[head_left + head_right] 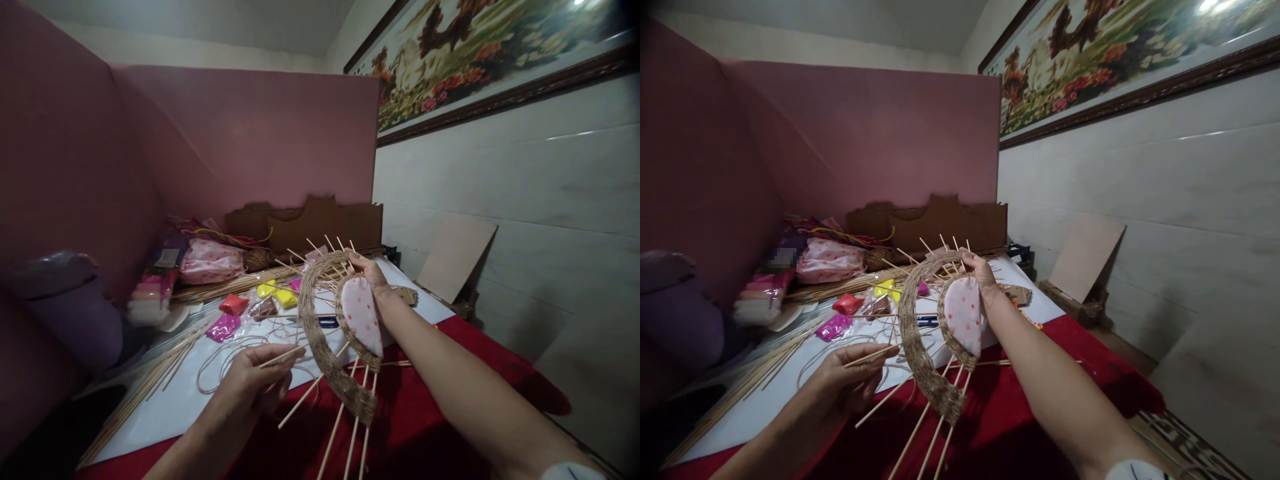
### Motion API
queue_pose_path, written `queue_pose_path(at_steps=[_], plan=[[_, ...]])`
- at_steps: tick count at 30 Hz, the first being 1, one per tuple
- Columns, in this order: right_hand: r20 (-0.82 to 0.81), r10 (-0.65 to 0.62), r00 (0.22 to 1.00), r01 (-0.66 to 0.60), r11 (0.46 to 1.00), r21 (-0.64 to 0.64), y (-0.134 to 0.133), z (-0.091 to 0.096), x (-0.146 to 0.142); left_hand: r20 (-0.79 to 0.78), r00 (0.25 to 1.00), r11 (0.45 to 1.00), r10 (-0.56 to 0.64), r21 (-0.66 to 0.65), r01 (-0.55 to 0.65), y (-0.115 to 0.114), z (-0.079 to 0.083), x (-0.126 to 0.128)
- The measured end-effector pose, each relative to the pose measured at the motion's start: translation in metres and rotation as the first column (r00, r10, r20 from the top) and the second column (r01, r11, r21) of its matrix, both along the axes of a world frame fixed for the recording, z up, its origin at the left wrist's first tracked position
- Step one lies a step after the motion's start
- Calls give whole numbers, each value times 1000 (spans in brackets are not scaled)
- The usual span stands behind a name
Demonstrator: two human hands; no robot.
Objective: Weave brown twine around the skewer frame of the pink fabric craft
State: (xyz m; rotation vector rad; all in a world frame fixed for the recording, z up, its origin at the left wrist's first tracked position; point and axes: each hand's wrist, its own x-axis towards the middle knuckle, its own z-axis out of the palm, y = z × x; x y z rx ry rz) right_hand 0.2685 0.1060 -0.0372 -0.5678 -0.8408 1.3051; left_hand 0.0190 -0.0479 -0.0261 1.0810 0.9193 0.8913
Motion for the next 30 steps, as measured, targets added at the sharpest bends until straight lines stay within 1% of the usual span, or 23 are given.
queue_pose_path(at_steps=[4,6,7,8,9,10,11,12,13,14,15,16,17,18,19,21,22,26,30], plan=[[14,-47,999,47,999,-10,-2,1,1,-19,999,999,50,7,-50,1,0,0],[19,-72,997,73,997,-9,-4,2,3,-66,995,997,77,3,-77,1,-1,0],[21,-86,996,86,996,-8,-5,2,3,-106,990,996,90,23,-88,2,-2,0],[23,-100,995,100,995,-8,-6,3,4,-157,982,993,102,74,-92,2,-3,0],[25,-114,993,115,993,-7,-6,3,5,-218,968,983,125,162,-90,2,-5,-1],[25,-130,991,131,991,-7,-6,4,5,-288,943,954,166,288,-80,2,-7,-2],[23,-147,989,147,989,-7,-6,4,5,-362,903,898,232,435,-56,2,-10,-2],[21,-162,986,163,987,-7,-7,5,5,-430,845,814,317,580,-10,1,-12,-3],[20,-177,984,177,984,-7,-7,6,5,-481,770,711,420,702,51,0,-15,-4],[19,-190,982,190,982,-7,-7,6,5,-507,682,602,527,789,121,-1,-17,-5],[21,-200,980,201,980,-8,-7,7,5,-505,594,499,626,845,193,-2,-19,-6],[24,-209,978,209,978,-8,-7,8,5,-486,515,411,706,873,261,-2,-21,-6],[27,-216,976,216,976,-9,-7,8,4,-456,453,340,766,886,317,-3,-23,-7],[30,-223,974,223,975,-10,-8,9,4,-425,408,283,808,888,363,-3,-24,-7],[32,-230,973,231,973,-10,-8,9,3,-397,376,241,837,885,399,-3,-24,-6],[32,-245,969,245,969,-11,-8,10,2,-364,350,190,863,877,442,-3,-25,-6],[31,-250,968,250,968,-12,-9,10,1,-357,355,177,864,876,449,-3,-24,-5],[26,-249,968,250,968,-15,-11,11,-3,-337,414,133,846,884,449,-5,-21,-2],[20,-235,972,236,972,-21,-13,13,-6,-287,450,69,846,895,441,-7,-18,0]])
